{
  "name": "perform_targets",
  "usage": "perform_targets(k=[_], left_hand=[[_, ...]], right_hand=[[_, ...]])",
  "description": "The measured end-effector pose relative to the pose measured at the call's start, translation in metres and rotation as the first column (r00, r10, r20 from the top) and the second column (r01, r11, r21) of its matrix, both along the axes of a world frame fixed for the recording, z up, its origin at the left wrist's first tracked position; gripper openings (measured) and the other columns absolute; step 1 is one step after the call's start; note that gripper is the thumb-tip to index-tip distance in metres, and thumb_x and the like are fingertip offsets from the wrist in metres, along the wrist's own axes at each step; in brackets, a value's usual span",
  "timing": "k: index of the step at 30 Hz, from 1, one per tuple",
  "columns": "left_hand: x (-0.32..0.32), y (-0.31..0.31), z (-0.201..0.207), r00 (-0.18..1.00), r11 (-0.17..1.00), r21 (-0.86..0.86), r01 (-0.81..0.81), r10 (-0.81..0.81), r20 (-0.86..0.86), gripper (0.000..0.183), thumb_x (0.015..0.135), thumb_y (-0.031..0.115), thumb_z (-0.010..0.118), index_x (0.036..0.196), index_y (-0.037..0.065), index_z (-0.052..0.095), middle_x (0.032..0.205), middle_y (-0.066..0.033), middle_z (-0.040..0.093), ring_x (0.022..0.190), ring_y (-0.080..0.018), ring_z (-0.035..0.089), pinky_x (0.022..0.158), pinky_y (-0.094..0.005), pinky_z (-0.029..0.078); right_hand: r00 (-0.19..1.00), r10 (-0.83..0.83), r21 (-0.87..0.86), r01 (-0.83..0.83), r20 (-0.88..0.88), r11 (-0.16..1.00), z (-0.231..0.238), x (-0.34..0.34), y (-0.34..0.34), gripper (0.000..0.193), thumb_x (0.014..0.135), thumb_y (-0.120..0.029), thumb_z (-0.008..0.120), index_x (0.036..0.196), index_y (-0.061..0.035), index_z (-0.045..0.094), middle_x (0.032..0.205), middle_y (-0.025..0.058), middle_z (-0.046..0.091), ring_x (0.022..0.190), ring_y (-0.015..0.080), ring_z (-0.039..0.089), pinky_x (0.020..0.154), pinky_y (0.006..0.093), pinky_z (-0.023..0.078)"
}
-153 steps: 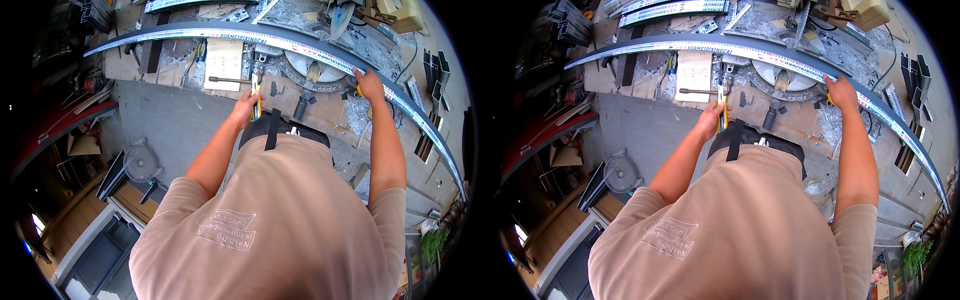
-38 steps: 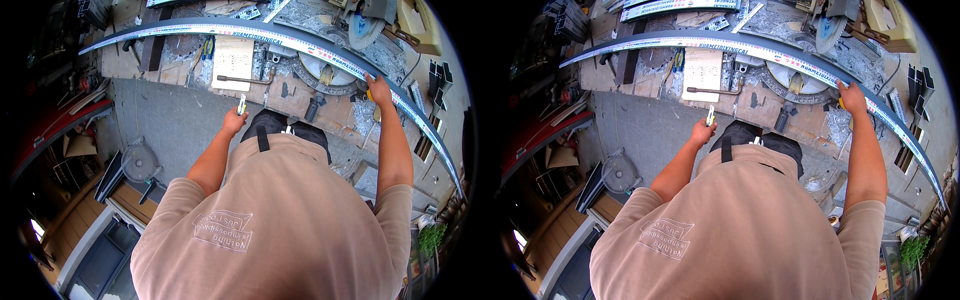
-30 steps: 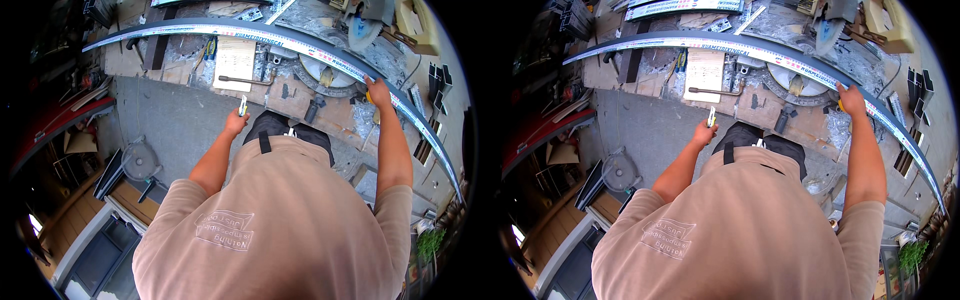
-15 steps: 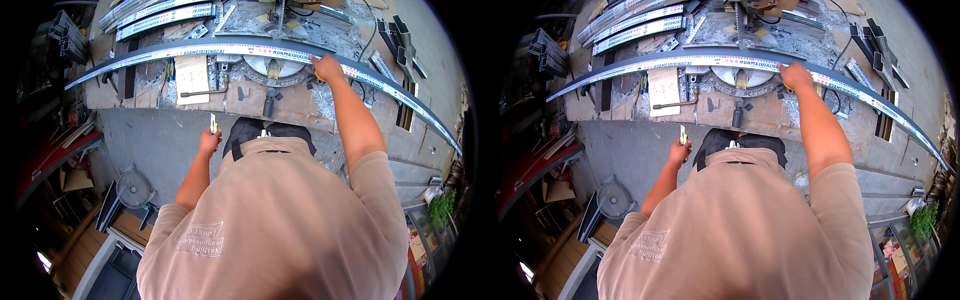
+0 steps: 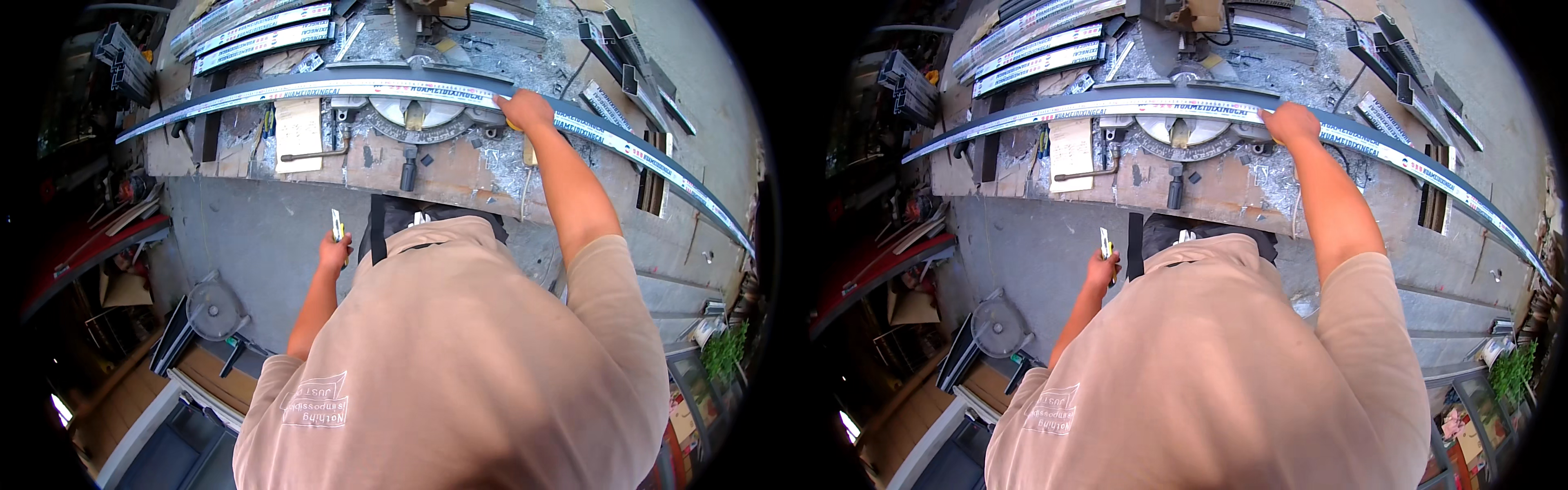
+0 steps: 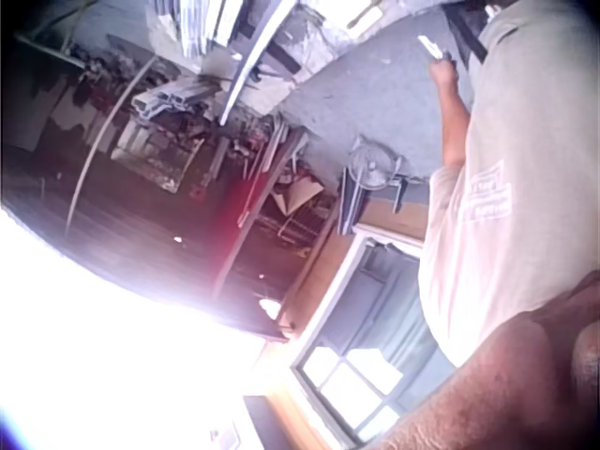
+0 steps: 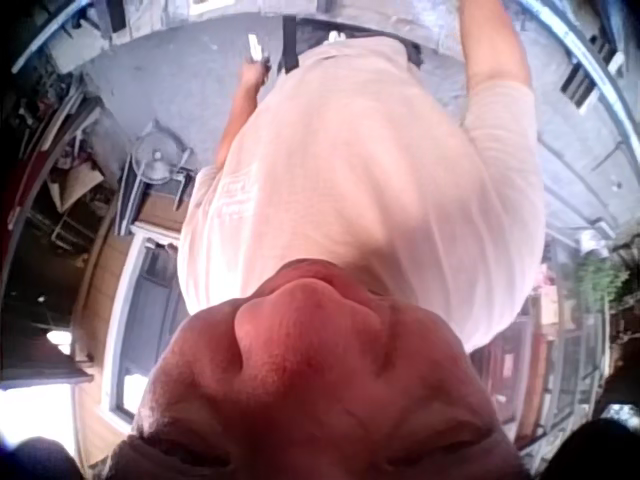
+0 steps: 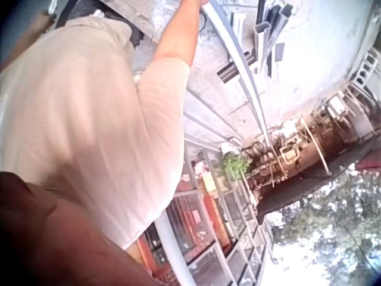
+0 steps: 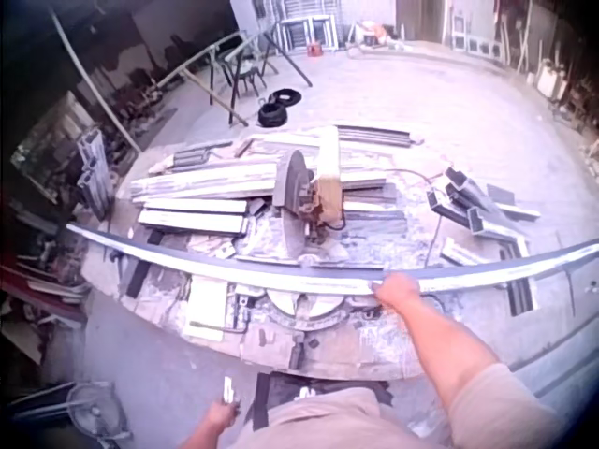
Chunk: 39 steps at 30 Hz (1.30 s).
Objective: The person peels protective wrapping off metal profiles using a utility knife, places a curved profile onto the workbench, and measures and marks it using a tape measure and the utility knife.
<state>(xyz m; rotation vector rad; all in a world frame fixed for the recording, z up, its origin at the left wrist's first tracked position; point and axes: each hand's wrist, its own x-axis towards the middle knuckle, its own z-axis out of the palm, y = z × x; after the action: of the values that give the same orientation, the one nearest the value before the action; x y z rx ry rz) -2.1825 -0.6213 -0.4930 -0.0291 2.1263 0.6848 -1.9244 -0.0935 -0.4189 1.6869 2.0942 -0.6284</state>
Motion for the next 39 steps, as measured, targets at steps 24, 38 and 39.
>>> perform_targets(k=[24, 38, 39], left_hand=[[0.037, 0.017, 0.025, 0.984, 0.988, 0.032, 0.148, -0.144, -0.105, 0.034, 0.098, 0.021, 0.076, 0.123, 0.0, 0.065, 0.085, -0.0054, 0.068, 0.067, -0.0145, 0.068, 0.061, -0.0325, 0.055], [-0.007, 0.027, -0.001, 0.977, 0.973, -0.094, 0.208, -0.211, -0.016, 0.034, 0.099, 0.026, 0.076, 0.118, 0.001, 0.065, 0.085, -0.0081, 0.072, 0.072, -0.0181, 0.072, 0.063, -0.0369, 0.056], [-0.008, 0.027, -0.007, 0.977, 0.975, -0.065, 0.212, -0.213, -0.015, 0.035, 0.098, 0.027, 0.076, 0.119, 0.001, 0.065, 0.085, -0.0083, 0.072, 0.072, -0.0183, 0.072, 0.064, -0.0372, 0.056]], right_hand=[[0.986, -0.13, -0.015, 0.129, -0.106, 0.992, -0.014, 0.046, 0.01, 0.077, 0.099, -0.068, 0.059, 0.132, 0.0008, 0.071, 0.135, 0.0249, 0.07, 0.126, 0.0426, 0.067, 0.104, 0.0499, 0.055], [0.996, -0.04, 0.04, 0.043, -0.078, 0.998, -0.053, 0.058, 0.028, 0.086, 0.097, -0.074, 0.054, 0.13, 0.004, 0.067, 0.133, 0.0312, 0.068, 0.127, 0.0478, 0.065, 0.107, 0.0537, 0.051], [0.996, -0.036, 0.043, 0.04, -0.078, 0.998, -0.054, 0.057, 0.027, 0.086, 0.097, -0.074, 0.054, 0.131, 0.0041, 0.067, 0.133, 0.0315, 0.069, 0.126, 0.0482, 0.065, 0.107, 0.0537, 0.05]])
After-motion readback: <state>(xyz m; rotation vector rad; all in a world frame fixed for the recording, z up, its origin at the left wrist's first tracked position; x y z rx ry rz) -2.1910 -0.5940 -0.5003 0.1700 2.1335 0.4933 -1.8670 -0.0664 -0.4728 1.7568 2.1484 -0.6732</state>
